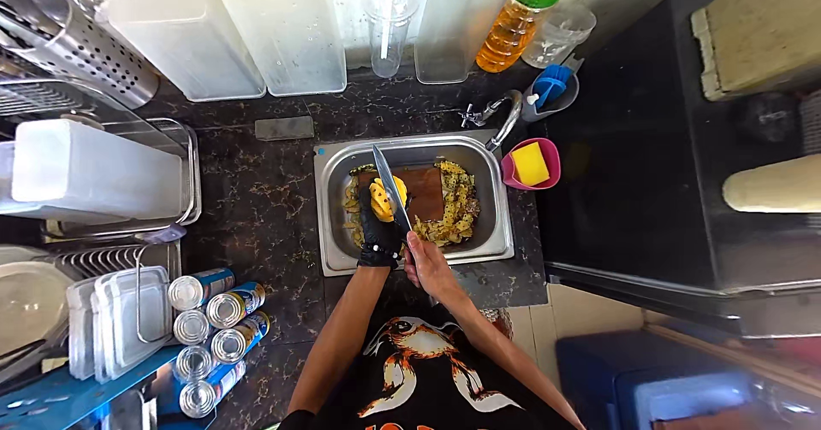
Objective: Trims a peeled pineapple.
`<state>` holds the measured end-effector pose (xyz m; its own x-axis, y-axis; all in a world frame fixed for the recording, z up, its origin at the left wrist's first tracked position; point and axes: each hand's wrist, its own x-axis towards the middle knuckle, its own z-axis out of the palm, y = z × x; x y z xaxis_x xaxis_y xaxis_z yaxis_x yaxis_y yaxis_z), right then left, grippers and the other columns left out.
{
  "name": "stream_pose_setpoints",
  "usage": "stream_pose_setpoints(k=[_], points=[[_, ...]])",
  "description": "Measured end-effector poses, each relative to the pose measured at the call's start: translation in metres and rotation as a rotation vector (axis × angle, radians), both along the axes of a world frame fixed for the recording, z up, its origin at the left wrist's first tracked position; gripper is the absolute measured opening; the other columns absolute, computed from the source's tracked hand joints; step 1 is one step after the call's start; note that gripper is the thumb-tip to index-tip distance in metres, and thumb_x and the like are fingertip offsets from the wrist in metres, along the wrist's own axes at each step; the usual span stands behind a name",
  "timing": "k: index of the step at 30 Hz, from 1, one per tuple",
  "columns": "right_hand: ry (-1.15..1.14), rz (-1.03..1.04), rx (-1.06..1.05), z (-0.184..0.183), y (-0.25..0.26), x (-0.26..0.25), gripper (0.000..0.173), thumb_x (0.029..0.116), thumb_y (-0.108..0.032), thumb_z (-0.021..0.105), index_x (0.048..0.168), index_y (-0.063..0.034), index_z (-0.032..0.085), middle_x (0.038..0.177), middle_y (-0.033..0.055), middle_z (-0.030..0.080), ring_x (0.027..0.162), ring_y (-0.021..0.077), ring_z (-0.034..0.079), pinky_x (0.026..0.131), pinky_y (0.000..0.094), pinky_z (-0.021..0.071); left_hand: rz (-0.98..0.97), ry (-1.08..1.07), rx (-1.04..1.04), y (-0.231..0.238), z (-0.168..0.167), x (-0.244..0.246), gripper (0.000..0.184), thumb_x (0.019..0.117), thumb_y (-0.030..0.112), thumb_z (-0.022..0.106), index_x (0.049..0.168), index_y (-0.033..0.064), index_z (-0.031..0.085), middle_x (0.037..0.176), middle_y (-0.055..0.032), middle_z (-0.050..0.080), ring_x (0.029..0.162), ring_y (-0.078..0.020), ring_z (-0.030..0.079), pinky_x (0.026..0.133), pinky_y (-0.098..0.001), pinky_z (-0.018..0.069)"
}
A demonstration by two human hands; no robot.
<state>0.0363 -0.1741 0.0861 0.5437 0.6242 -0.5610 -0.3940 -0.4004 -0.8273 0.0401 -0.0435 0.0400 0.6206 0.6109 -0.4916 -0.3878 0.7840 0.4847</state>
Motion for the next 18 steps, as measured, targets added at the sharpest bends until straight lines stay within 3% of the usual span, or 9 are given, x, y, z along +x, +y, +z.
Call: stream_pose_setpoints(k=[3,6,9,11,15,18], points=[[-0.042,0.015,-0.035,0.006,0.009,0.011,0.054,0.1124,-0.043,0.027,0.08,-0.0095,0.054,0.056,-0.0029,0.046,0.045,0.0079,0.047,0.045,0.0243,0.0431,-0.01,0.014,0.023,-0.013,0.008,-0.005,0.037,0.1107,0.041,0.031,0.128,0.017,0.054,0.109,-0.0028,0.066,0.1,-0.0139,0.066,0.085,-0.0362,0.0577],[0.027,0.031,-0.074,0.013,0.016,0.02,0.056,0.1122,-0.047,0.027,0.081,-0.0093,0.053,0.056,-0.002,0.046,0.045,0.0086,0.047,0.045,0.0241,0.0431,-0.066,0.028,-0.004,-0.018,0.014,-0.011,0.04,0.1106,0.043,0.028,0.13,0.0178,0.053,0.11,-0.0029,0.066,0.101,-0.0143,0.066,0.087,-0.0379,0.0576],[0.137,0.005,-0.012,0.017,0.013,0.023,0.056,0.1117,-0.049,0.027,0.082,-0.0085,0.052,0.056,-0.0023,0.044,0.043,0.0078,0.044,0.043,0.0216,0.0413,-0.114,-0.01,-0.07,-0.009,0.011,-0.012,0.04,0.1086,0.046,0.034,0.124,0.0159,0.055,0.107,-0.0062,0.067,0.099,-0.0184,0.066,0.086,-0.0411,0.057],[0.081,-0.019,0.019,0.019,0.009,0.021,0.056,0.1118,-0.048,0.028,0.081,-0.0091,0.053,0.056,-0.0027,0.044,0.043,0.0074,0.044,0.042,0.0213,0.0405,-0.153,0.005,-0.07,0.0,0.014,-0.012,0.035,0.1073,0.041,0.037,0.119,0.0148,0.057,0.102,-0.0053,0.066,0.094,-0.0166,0.066,0.083,-0.037,0.0575],[-0.081,0.018,-0.007,0.021,0.002,0.015,0.053,0.112,-0.044,0.029,0.082,-0.01,0.056,0.058,-0.0037,0.047,0.045,0.007,0.046,0.045,0.0232,0.0423,-0.1,0.175,-0.123,0.008,0.053,-0.005,0.026,0.1095,0.031,0.036,0.115,0.0139,0.056,0.093,-0.0017,0.063,0.083,-0.0116,0.064,0.075,-0.0292,0.0569],[-0.082,0.062,-0.023,0.017,-0.001,0.012,0.052,0.1121,-0.043,0.029,0.081,-0.0099,0.056,0.058,-0.0038,0.046,0.045,0.0072,0.046,0.045,0.0237,0.0419,-0.102,0.036,-0.055,0.008,0.018,-0.005,0.028,0.1068,0.035,0.04,0.115,0.015,0.057,0.098,-0.0039,0.065,0.091,-0.0156,0.066,0.081,-0.0369,0.0572]])
